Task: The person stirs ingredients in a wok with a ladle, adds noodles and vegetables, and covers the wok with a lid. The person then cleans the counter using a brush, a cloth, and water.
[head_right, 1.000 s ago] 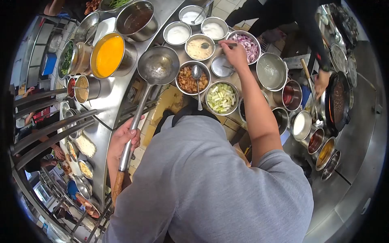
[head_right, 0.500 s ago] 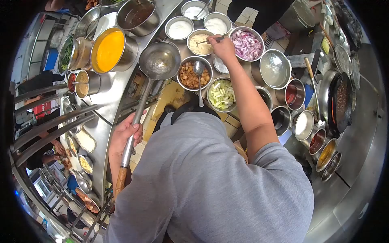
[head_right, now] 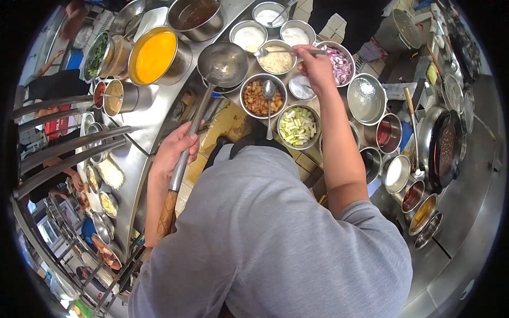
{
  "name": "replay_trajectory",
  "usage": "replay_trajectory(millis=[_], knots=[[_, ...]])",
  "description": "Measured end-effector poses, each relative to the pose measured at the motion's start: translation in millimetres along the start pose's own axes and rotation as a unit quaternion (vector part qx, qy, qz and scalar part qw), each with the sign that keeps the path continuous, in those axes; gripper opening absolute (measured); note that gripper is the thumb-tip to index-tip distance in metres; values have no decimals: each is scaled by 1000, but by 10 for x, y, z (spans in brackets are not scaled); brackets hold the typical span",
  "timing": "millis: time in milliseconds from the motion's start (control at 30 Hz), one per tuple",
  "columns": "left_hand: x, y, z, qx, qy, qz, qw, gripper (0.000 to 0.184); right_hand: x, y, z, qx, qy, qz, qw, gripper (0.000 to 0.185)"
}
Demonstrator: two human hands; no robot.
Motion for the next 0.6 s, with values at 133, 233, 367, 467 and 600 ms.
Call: replay_trajectory(millis=[133,233,367,467,600], knots=[[-12,66,4,35,-1,-27,999,41,-12,49,-107,146,-107,39,983,15],[51,99,46,57,6,-37,998,42,-62,67,-209,246,-160,86,952,17],[167,40,25,40,9,-17,999,45,-216,259,-360,316,-241,118,910,18],[275,-14,-22,59,2,-3,998,46,-455,447,-293,363,-257,114,888,17],[387,-73,-50,68,-4,1,998,40,-665,683,-141,417,-259,94,866,19]])
Point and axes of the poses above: each hand's wrist, its own x-axis away from the middle knuckle, its own y-axis out of the palm, z = x × y, the point moved 8 cm from there along -x, towards the middle knuckle, and after that the axes turned 4 degrees about x, right-handed, at the moved point
